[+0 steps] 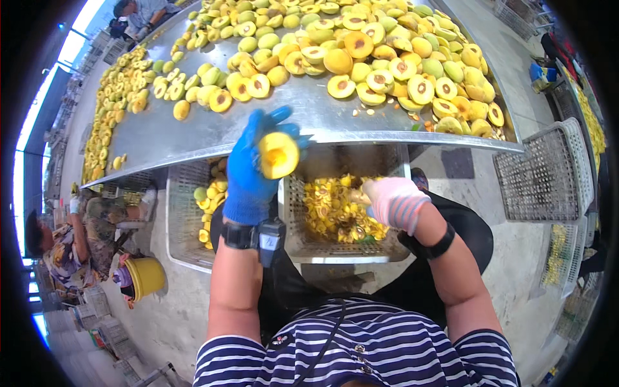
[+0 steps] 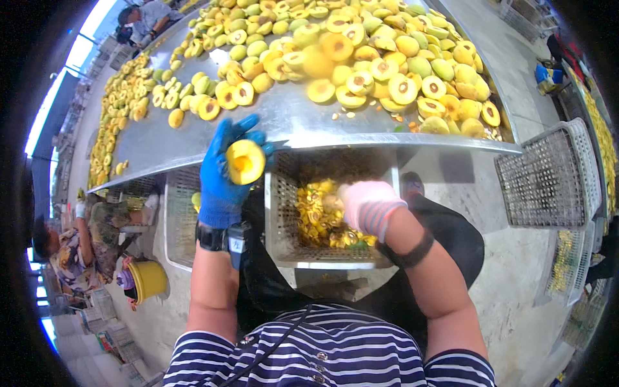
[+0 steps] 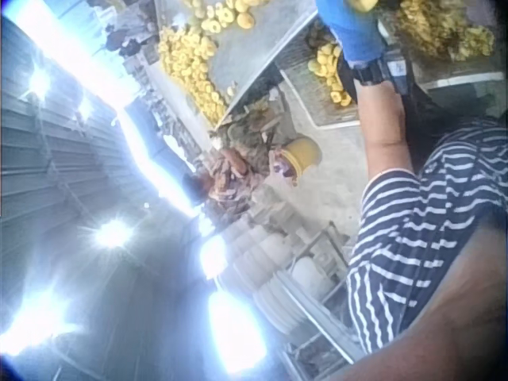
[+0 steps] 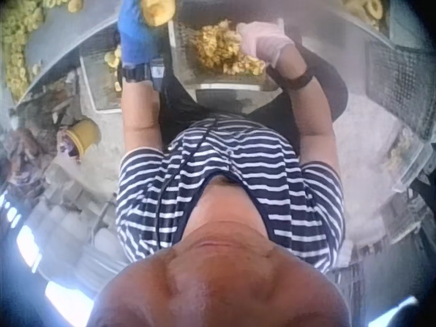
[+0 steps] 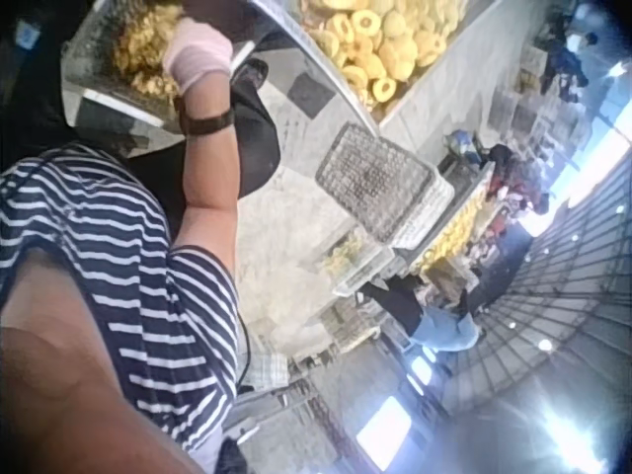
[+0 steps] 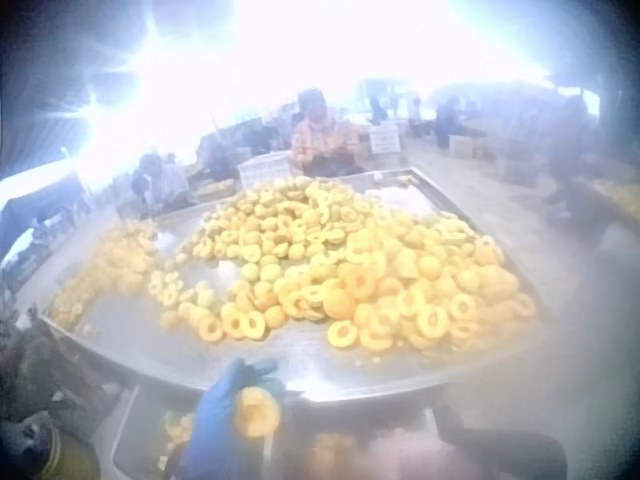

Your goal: The person pits peaches by hand using a pitter tool, removing the core from each fruit half and placing the cores into a central bin.

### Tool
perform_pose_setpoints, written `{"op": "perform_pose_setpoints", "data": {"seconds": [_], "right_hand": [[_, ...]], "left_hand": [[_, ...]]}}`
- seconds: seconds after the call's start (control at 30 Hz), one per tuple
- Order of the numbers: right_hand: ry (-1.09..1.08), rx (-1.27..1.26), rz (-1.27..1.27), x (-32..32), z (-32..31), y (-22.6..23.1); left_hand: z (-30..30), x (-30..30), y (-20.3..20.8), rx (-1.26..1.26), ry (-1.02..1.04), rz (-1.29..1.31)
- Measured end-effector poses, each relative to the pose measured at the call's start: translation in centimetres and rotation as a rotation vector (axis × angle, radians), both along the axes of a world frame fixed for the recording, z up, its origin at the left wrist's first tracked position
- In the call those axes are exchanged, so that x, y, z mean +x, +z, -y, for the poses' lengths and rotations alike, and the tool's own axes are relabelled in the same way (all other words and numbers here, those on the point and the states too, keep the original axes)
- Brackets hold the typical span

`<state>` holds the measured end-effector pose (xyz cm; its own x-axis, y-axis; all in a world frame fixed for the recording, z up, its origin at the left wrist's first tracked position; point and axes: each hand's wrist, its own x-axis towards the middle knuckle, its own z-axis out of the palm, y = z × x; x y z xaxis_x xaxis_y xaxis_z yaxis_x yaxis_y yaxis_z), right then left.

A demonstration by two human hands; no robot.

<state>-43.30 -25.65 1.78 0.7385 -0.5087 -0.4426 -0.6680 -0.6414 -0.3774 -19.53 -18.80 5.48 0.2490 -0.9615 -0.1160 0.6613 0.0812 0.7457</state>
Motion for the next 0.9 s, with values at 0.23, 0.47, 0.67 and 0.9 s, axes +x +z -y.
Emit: {"op": "perform_pose_setpoints", "data": {"seconds": [0.23, 0.47, 0.67, 0.9], "right_hand": [[-0.033, -0.051, 0.079, -0.9, -0.1, 4.1], [-0.108, -0.051, 0.31, 0.4, -0.1, 5.3], [-0.244, 0.007, 0.312, 0.5, 0.7, 5.9], [-0.621, 0.36, 0.82, 2.3, 1.0, 5.8]], "left_hand": [[-4.3, 12.1, 0.3, 0.324, 0.546, 1.209], [12.6, 13.9, -3.1, 0.576, 0.07, 1.617], [15.4, 14.9, -6.3, 0.309, -0.223, 1.668], [4.5, 0.9, 0.9, -0.051, -0.19, 1.239]]}}
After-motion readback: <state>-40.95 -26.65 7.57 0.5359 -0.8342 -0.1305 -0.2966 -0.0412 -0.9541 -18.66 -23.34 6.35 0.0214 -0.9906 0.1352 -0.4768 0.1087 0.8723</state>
